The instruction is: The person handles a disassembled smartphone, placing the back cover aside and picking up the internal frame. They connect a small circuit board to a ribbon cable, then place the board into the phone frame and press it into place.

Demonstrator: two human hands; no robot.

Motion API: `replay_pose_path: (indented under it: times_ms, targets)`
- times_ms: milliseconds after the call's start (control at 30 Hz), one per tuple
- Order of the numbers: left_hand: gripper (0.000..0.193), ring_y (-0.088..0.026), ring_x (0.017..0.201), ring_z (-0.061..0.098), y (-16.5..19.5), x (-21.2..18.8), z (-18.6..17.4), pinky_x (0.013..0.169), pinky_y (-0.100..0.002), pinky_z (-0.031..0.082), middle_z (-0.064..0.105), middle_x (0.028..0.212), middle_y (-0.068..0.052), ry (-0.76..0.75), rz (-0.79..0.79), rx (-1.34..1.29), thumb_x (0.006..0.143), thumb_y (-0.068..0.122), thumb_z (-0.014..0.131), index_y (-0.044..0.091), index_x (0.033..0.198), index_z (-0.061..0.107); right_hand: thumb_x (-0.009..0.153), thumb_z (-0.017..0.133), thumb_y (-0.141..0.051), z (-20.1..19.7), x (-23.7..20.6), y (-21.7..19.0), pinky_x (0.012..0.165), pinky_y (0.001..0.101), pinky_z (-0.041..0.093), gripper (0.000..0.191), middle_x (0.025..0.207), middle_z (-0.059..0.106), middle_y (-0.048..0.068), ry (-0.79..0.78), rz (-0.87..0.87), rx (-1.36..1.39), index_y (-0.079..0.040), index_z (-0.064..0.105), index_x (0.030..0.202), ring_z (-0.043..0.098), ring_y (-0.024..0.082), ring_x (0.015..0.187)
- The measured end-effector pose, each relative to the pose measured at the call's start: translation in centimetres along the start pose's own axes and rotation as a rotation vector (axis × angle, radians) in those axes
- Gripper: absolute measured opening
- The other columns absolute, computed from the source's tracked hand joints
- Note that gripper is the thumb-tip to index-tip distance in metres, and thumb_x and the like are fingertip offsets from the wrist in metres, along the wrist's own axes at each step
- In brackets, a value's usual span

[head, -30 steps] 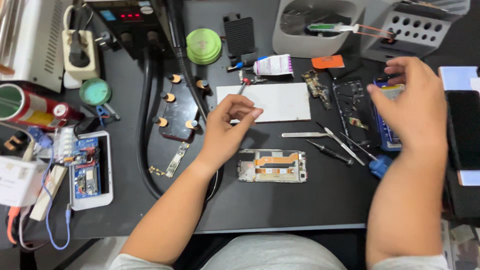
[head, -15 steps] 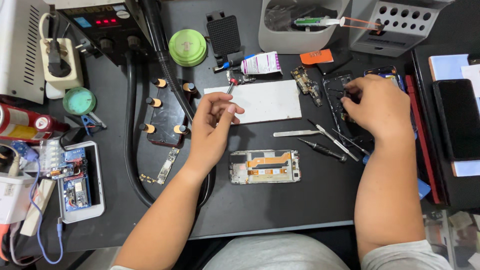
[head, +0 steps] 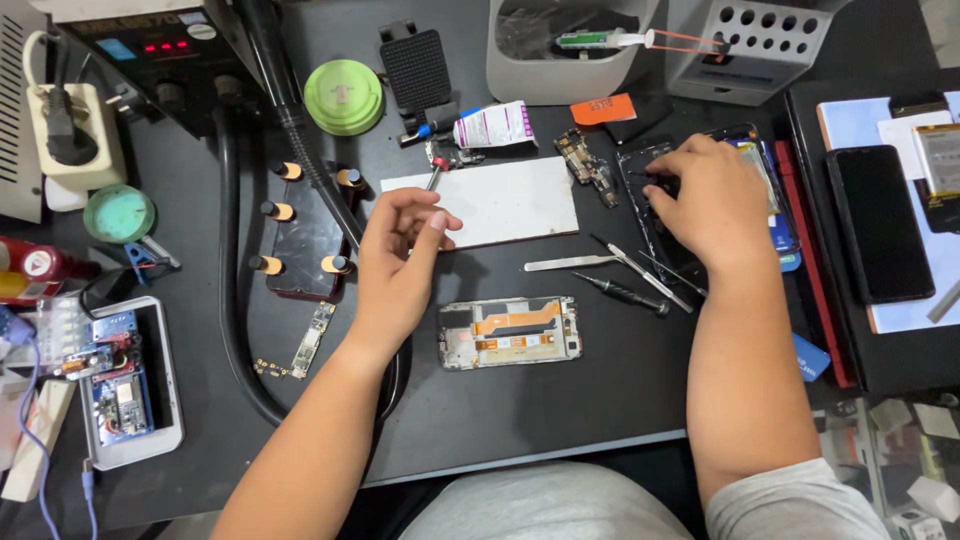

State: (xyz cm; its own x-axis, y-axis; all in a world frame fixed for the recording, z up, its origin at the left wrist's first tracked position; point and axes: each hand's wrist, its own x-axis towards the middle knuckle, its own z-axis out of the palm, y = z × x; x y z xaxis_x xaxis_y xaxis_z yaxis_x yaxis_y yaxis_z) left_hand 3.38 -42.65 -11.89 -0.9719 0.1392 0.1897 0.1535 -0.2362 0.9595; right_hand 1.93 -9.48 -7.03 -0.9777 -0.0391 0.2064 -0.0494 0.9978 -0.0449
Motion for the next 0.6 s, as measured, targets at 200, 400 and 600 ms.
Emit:
replay_pose_path:
  times_ms: [200, 400, 600]
  targets:
    - [0.02, -0.008, 0.092, 0.06, 0.2, -0.3, -0.1, 0.08, -0.024, 0.05, 0.068, 0.104, -0.005, 0.012, -0.005, 0.017, 0.107, 0.008, 0.059, 0.004, 0.125, 0.054, 0.089, 0.077, -0.019, -0.2, -0.1, -0.7, 0.075, 0.0458, 0.054, 0.013, 0.095, 0.072, 0.004, -0.031, 0.028, 0.034, -0.016, 0.081, 0.1, 0.069, 0.031, 0.093]
    - [0.019, -0.008, 0.091, 0.06, 0.1, -0.5, -0.3, 0.081, -0.025, 0.051, 0.068, 0.104, -0.005, 0.011, -0.003, 0.014, 0.107, 0.008, 0.059, 0.004, 0.125, 0.054, 0.092, 0.075, -0.014, -1.6, -0.9, -0.2, 0.077, 0.0412, 0.055, 0.013, 0.101, 0.075, 0.005, 0.074, 0.05, 0.187, -0.013, 0.079, 0.104, 0.071, 0.028, 0.094]
    - [0.019, -0.009, 0.095, 0.062, -0.3, -0.3, -0.1, 0.082, -0.025, 0.051, 0.068, 0.103, -0.006, 0.001, 0.012, 0.019, 0.108, 0.007, 0.059, 0.003, 0.125, 0.054, 0.092, 0.076, -0.012, -2.7, -1.3, 1.8, 0.072, 0.0364, 0.055, 0.018, 0.095, 0.076, 0.004, 0.017, 0.174, 0.255, -0.013, 0.077, 0.11, 0.073, 0.021, 0.082]
